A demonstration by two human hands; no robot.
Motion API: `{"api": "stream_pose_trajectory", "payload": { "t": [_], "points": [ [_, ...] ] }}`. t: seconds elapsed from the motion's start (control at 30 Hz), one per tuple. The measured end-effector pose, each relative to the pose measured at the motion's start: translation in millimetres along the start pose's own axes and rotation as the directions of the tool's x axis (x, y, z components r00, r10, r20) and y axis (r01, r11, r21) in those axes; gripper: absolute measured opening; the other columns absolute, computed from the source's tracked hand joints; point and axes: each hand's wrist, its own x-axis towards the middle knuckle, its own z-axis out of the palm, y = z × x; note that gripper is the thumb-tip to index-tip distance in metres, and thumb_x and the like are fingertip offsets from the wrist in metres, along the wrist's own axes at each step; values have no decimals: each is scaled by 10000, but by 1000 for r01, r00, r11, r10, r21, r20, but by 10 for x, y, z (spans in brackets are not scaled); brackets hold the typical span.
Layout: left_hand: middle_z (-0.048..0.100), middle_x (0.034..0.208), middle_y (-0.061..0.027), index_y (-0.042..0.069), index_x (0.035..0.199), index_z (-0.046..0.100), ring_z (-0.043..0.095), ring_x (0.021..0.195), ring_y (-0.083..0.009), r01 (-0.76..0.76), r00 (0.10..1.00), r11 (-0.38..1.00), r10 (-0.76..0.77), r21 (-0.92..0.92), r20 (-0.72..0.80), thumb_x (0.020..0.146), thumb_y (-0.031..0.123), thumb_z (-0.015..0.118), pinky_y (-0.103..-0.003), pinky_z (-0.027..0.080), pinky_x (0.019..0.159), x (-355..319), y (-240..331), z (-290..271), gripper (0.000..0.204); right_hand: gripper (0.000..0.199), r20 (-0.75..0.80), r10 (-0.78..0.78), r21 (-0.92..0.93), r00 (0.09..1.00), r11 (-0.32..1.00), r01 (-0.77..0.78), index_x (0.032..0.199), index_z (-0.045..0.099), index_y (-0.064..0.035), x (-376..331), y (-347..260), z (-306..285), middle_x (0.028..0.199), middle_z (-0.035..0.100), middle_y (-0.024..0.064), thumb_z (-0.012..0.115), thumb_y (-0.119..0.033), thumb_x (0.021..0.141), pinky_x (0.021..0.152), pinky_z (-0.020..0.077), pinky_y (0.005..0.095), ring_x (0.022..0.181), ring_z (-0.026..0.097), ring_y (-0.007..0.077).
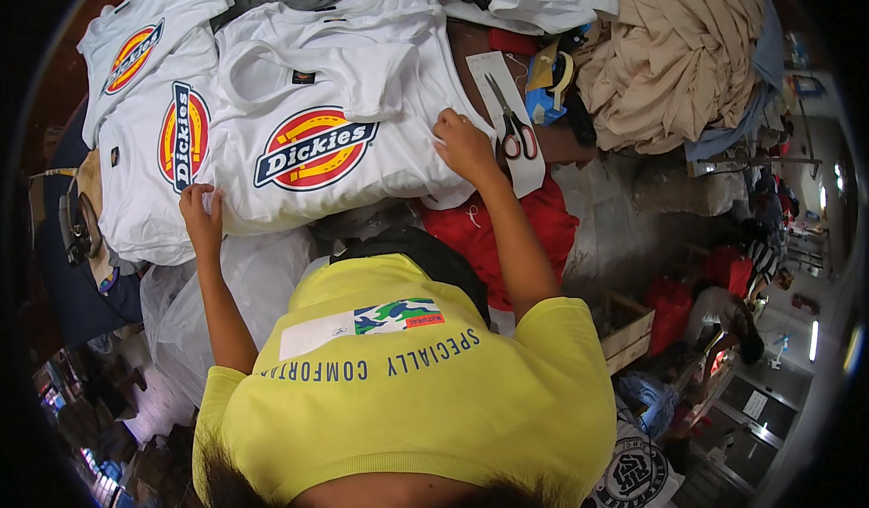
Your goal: The person trims loose threads from white t-shirts using shears and then folds them at a garment manufacturing station.
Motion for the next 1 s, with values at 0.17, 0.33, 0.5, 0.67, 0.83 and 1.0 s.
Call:
{"api": "stream_pose_trajectory", "payload": {
  "t": [0.17, 0.33, 0.5, 0.67, 0.83, 1.0],
  "points": [
    [576, 912, -145, -2, 987, 548, 549, 857, -303, 114, 993, 976, -105, -188, 59, 813, 130, 614, -339, 429, 777, -162, -34, 63, 228, 311, 189, 263, 63, 946, 958, -279, 948, 493, -87, -61, 105, -77, 850, 598, 137, 613, -288, 744, 657, 455, 443, 746, 593, 344],
    [560, 772, -126, -19, 923, 560, 528, 684, -202, 317, 903, 943, -266, -105, 338, 795, 135, 624, -296, 435, 672, -229, -117, -174, 211, 407, -362, 469, 449, 805, 845, -291, 956, 491, -37, -485, 590, -106, 855, 549, 95, 749, -158, 665, 600, 447, 319, 693, 542, 195],
    [566, 774, -59, -20, 942, 582, 491, 678, -131, 262, 964, 885, -218, -386, 154, 800, 175, 650, -268, 427, 646, -74, -97, -108, 250, 169, -334, 508, 515, 794, 804, -298, 886, 561, -16, -245, 234, -47, 848, 567, 67, 649, -134, 802, 683, 455, 277, 738, 549, 171],
    [618, 897, -114, -4, 1138, 537, 565, 774, -153, 137, 982, 820, -185, -555, -31, 822, 268, 635, -288, 454, 683, 915, -79, 631, 429, 394, 257, 442, 588, 860, 634, -502, 820, 621, 29, 517, -280, 359, 830, 625, 156, 656, -361, 778, 702, 463, 328, 758, 601, 230],
    [597, 1012, -111, 9, 1242, 453, 564, 765, -138, 378, 880, 753, -111, -539, 462, 806, 287, 641, -276, 447, 623, 1238, 295, 682, 550, 355, -90, 177, 343, 980, 929, -137, 821, 627, 7, 447, -255, 584, 716, 553, 74, 648, -346, 792, 658, 437, 281, 646, 497, 165],
    [568, 1115, -58, 43, 1332, 328, 544, 997, -119, 835, 444, 220, 271, -504, 854, 807, 129, 639, -276, 465, 836, 16, 333, 359, 617, 347, 590, 239, 624, 771, 471, -623, 799, 620, -3, -607, -305, 202, 711, 567, 44, 633, -349, 816, 579, 398, 266, 651, 466, 93]
  ]
}}
